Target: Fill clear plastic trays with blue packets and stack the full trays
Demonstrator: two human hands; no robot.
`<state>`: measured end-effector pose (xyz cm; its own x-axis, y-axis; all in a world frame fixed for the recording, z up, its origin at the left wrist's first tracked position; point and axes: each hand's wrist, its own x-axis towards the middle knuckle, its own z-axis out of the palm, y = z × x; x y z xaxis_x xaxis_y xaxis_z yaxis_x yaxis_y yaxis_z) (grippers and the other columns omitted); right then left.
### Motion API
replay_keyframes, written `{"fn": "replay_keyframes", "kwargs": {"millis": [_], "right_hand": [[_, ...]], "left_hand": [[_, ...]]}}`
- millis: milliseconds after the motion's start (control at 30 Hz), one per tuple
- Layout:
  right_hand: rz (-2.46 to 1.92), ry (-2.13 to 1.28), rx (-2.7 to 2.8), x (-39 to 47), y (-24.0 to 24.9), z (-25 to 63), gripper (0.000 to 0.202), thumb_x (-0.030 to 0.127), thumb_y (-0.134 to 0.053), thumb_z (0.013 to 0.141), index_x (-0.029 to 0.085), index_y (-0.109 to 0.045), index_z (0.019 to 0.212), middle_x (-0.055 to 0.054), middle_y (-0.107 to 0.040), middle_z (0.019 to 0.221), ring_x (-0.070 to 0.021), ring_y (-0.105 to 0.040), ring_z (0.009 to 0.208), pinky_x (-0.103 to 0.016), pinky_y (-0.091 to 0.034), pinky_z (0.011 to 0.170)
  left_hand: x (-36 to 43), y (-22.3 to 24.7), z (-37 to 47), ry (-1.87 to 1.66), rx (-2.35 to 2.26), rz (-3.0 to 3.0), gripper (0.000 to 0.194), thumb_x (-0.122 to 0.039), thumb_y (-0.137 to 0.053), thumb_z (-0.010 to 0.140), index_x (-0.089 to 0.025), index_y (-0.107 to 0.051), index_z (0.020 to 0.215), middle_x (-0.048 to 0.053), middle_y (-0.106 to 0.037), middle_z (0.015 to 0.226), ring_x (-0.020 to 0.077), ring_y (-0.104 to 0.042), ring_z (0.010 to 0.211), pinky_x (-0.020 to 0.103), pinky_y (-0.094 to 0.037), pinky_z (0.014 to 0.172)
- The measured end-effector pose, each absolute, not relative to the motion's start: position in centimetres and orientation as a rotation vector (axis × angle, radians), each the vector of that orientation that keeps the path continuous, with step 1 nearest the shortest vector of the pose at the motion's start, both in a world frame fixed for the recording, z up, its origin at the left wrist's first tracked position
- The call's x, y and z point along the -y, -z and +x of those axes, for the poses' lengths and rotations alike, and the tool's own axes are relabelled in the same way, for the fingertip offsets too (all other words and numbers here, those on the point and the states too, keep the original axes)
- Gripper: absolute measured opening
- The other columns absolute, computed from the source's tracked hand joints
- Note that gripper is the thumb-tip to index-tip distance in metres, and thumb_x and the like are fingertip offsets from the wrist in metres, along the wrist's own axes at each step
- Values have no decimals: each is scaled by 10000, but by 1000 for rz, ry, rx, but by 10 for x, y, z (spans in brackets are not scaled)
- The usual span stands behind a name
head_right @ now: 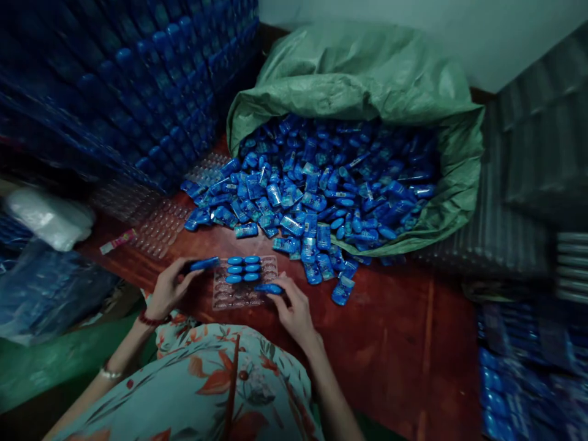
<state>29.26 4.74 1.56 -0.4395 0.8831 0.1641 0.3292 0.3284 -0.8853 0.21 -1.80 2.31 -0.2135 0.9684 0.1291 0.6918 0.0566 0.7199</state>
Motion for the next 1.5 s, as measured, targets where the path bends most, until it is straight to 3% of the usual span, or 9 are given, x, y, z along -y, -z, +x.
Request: {"fn": "replay_keyframes", "kwargs": {"millis": [133,267,433,800,967,1267,1500], "right_hand": [[-862,-952,2111,-39,-9,278,307,90,-465,860,226,-529,1128,-58,-604,1035,-169,-572,983,-309,-465,883],[-780,-710,2461,-45,-9,271,382,29,-384,843,183,-530,1160,-94,-592,979,-188,-576,878,-300,-497,765],[-841,-622,2553,-40,-11,267,375,34,-387,834,161,-551,1146,-85,-572,882,-171,-565,755,-265,-497,671],[-926,-658,2481,-52,-7,244,371,87,-381,877,167,-554,1195,-93,-567,902,-167,-572,808,-278,-487,707],[-984,-602,2526,-57,-10,241,373,92,-386,879,203,-551,1195,-72,-564,895,-164,-568,801,-284,-471,744],[-945,-609,2548,-63,-11,241,321,121,-401,893,200,-566,1156,-64,-564,883,-155,-567,770,-239,-456,647],[-920,-468,2669,-69,-19,238,295,173,-420,903,211,-587,1143,-75,-597,890,-171,-577,775,-252,-458,635]], "left_hand": [[48,-38,25,-904,-1957,1738,155,-243,-486,884,-179,-540,1014,47,-559,932,161,-563,867,277,-467,772],[53,-42,46,-902,-1894,1825,202,-198,-455,897,-190,-526,1086,52,-538,960,143,-570,861,247,-485,750],[54,-40,54,-987,-1885,1907,215,-193,-481,886,-186,-502,1100,51,-568,915,147,-580,820,249,-501,720],[17,-12,47,-899,-1686,2324,416,-87,-373,893,-211,-472,1276,110,-568,1060,189,-519,937,343,-499,801],[3,-16,36,-855,-1608,2345,389,-116,-383,893,-216,-500,1250,110,-591,1056,198,-520,952,357,-505,800],[5,-11,36,-902,-1633,2401,361,-75,-366,892,-172,-476,1222,114,-564,1031,182,-520,923,316,-498,773],[-17,-31,53,-362,-1529,2570,252,-133,-343,908,-126,-552,1050,107,-569,920,206,-507,847,339,-479,739]]}}
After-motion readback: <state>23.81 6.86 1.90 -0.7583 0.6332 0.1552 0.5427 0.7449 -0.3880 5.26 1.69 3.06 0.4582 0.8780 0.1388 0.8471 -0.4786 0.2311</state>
